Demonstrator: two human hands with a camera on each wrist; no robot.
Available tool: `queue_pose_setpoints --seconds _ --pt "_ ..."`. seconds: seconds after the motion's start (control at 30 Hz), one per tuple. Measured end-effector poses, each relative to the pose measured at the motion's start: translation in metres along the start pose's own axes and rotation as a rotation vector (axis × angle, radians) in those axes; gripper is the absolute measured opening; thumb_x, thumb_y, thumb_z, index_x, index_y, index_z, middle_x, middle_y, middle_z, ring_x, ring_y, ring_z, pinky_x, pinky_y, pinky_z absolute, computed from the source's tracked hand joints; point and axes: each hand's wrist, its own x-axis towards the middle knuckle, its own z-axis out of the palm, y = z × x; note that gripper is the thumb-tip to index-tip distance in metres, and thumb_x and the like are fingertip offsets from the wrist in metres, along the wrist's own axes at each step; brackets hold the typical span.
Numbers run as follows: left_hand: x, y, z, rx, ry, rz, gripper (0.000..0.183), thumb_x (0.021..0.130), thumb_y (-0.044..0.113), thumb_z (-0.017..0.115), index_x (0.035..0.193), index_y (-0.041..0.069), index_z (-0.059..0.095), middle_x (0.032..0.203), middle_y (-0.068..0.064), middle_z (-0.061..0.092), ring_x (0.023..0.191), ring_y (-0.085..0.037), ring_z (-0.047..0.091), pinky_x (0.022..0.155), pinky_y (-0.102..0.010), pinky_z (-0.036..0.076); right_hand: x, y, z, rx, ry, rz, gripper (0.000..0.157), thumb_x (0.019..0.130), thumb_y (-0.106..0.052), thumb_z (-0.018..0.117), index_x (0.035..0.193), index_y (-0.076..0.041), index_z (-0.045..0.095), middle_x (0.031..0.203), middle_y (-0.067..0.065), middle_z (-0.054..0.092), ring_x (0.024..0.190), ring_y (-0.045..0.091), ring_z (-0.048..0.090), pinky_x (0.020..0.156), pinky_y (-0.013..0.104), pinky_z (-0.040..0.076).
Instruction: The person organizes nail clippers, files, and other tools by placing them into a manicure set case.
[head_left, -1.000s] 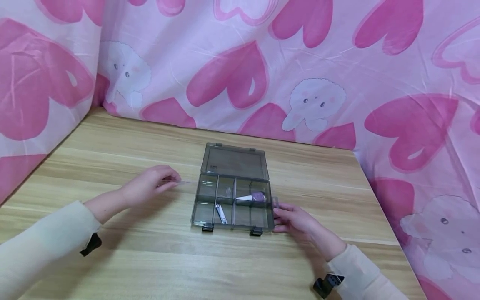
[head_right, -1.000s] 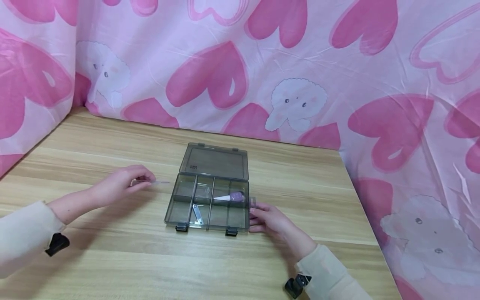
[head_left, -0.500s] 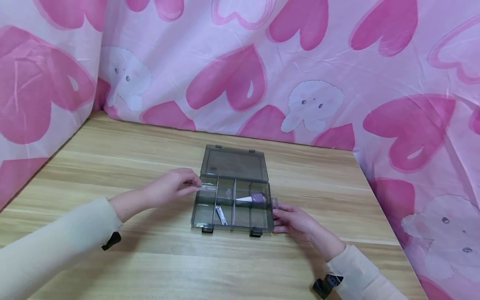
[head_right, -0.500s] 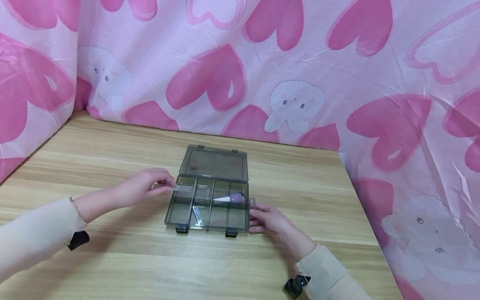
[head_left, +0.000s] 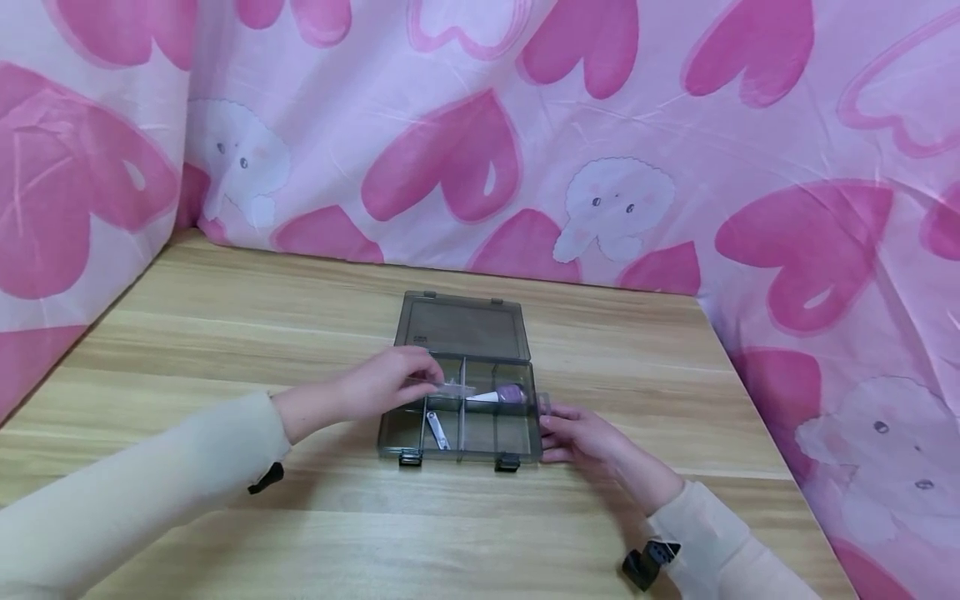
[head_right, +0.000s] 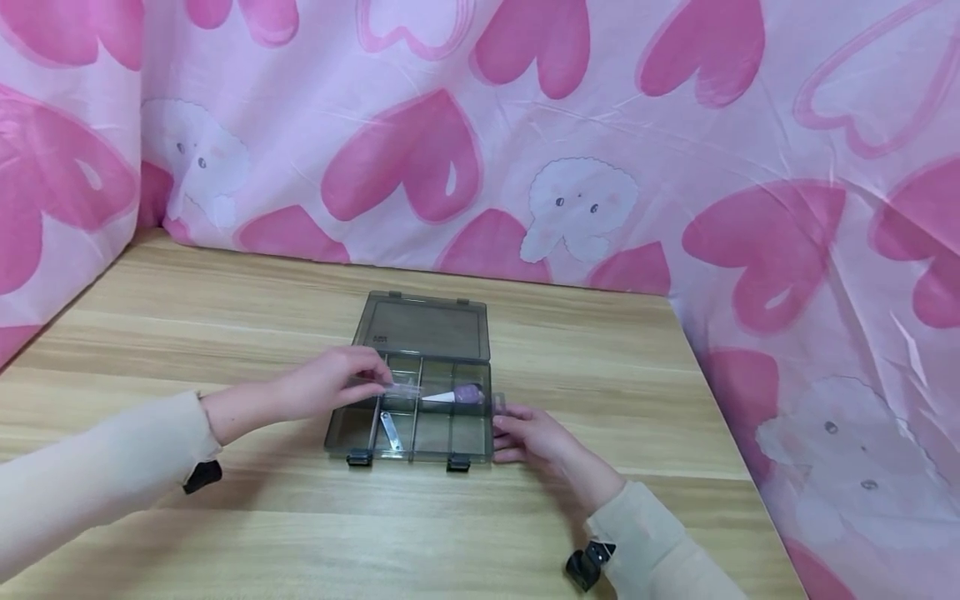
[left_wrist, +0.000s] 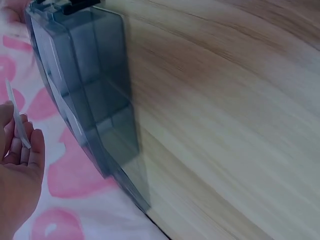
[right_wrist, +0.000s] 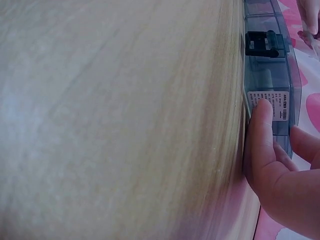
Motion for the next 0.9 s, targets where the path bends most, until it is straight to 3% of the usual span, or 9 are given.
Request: queue_pose_setpoints --seconds 0.23,0.47,0.9 --pt "0.014 0.015 0.012 -0.019 -0.041 0.015 0.011 0.089 0.015 0.062 0.098 0.009 0.066 0.092 0.001 0.063 0.081 -0.007 0.054 0.077 -0.023 0.051 0.000 -0.001 0.002 0.001 0.000 0.006 0.049 0.098 -0.010 0.043 0.138 0.014 0.026 0.090 0.004 0.063 0.080 0.012 0.064 0.073 0.026 0.056" --pt "0.025 0.025 0.023 -0.056 -0.076 -0.032 0.011 0.090 0.015 0.061 0.098 0.008 0.066 0.090 0.001 0.061 0.077 -0.006 0.051 0.070 -0.018 0.048 0.000 -0.002 0.001 -0.001 -0.011 0.003 0.050 0.098 -0.010 0.043 0.138 0.014 0.026 0.092 0.005 0.062 0.082 0.012 0.064 0.073 0.025 0.056" --pt "0.037 0.036 0.041 -0.014 -0.098 -0.032 0.009 0.089 0.017 0.063 0.093 0.010 0.066 0.090 0.002 0.060 0.075 -0.006 0.051 0.069 -0.021 0.048 0.001 -0.001 -0.001 -0.006 -0.004 0.008 0.048 0.098 -0.010 0.044 0.137 0.013 0.029 0.092 0.004 0.064 0.083 0.012 0.064 0.076 0.028 0.056"
